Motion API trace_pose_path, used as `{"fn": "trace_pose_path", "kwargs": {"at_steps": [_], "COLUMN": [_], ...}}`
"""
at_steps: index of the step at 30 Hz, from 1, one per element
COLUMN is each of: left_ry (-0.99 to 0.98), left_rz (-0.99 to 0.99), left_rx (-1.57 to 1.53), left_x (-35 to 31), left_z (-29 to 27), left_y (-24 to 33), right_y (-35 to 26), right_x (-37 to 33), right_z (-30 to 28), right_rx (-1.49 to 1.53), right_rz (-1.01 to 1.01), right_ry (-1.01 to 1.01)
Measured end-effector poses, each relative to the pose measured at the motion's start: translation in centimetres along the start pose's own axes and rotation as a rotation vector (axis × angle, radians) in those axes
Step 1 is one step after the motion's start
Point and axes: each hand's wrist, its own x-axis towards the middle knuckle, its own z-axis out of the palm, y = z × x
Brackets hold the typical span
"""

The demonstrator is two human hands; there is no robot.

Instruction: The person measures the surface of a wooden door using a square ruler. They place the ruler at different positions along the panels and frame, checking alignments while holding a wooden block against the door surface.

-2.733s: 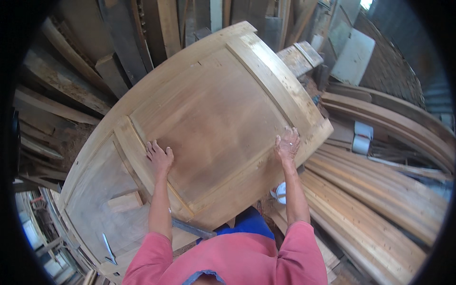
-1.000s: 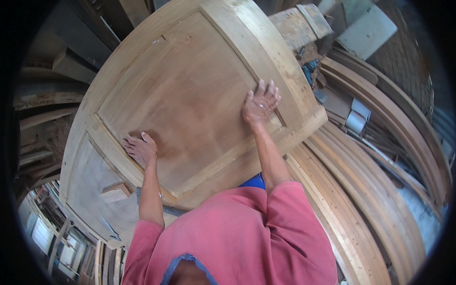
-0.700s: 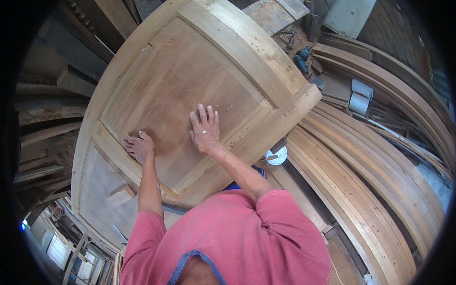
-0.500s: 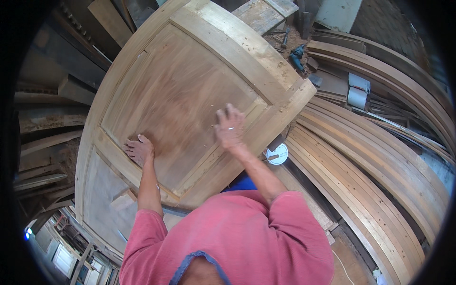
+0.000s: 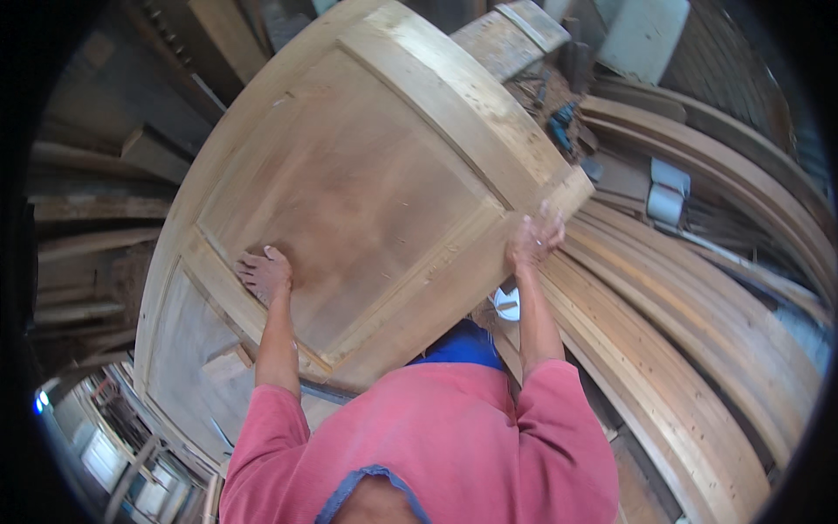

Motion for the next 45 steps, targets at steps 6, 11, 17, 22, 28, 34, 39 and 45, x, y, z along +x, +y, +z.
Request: {"fn": "trace_pose_path", "kwargs": {"at_steps": [6,11,17,22,28,34,39,45], "left_ry": [0.069,0.052,0.039,-0.397,-0.052,-0.341,-0.427,-0.370], "left_rz": [0.090,0.044,0.042,0.005,-0.306,-0.821,-0.963,-0.791], "left_rx": [0.006,-0.155,-0.327,-1.127,-0.456,-0.439,-0.274,-0.232], "left_x": [0.1,0.0,0.1,-1.3,-5.7,-0.3,1.5,0.6], "left_z": [-1.6,-3.1,-4.0,-6.7,-4.1,-0.8,-2.5,-2.3], "left_y": [1.8,0.6,-3.5,-10.6,-24.5,-33.4,-30.7,-30.9], "right_y": [1.7,2.6,-3.2,-5.0,-6.3,-18.7,-31.6,-30.6], "right_x": [0.9,1.9,1.4,-4.2,-3.4,-16.6,-31.7,-40.1], "right_z": [2.5,3.8,-0.9,-1.6,-2.8,-9.7,-15.9,-12.5], "right_rx": [-0.108,-0.111,-0.240,-0.186,-0.662,-0.153,-0.041,-0.089], "right_rz": [0.029,0.095,-0.009,-0.271,-0.841,-1.008,-1.438,-1.772], "right_ry": [-0.002,0.000,-0.504,-0.361,-0.736,-0.759,-1.433,-1.243]}}
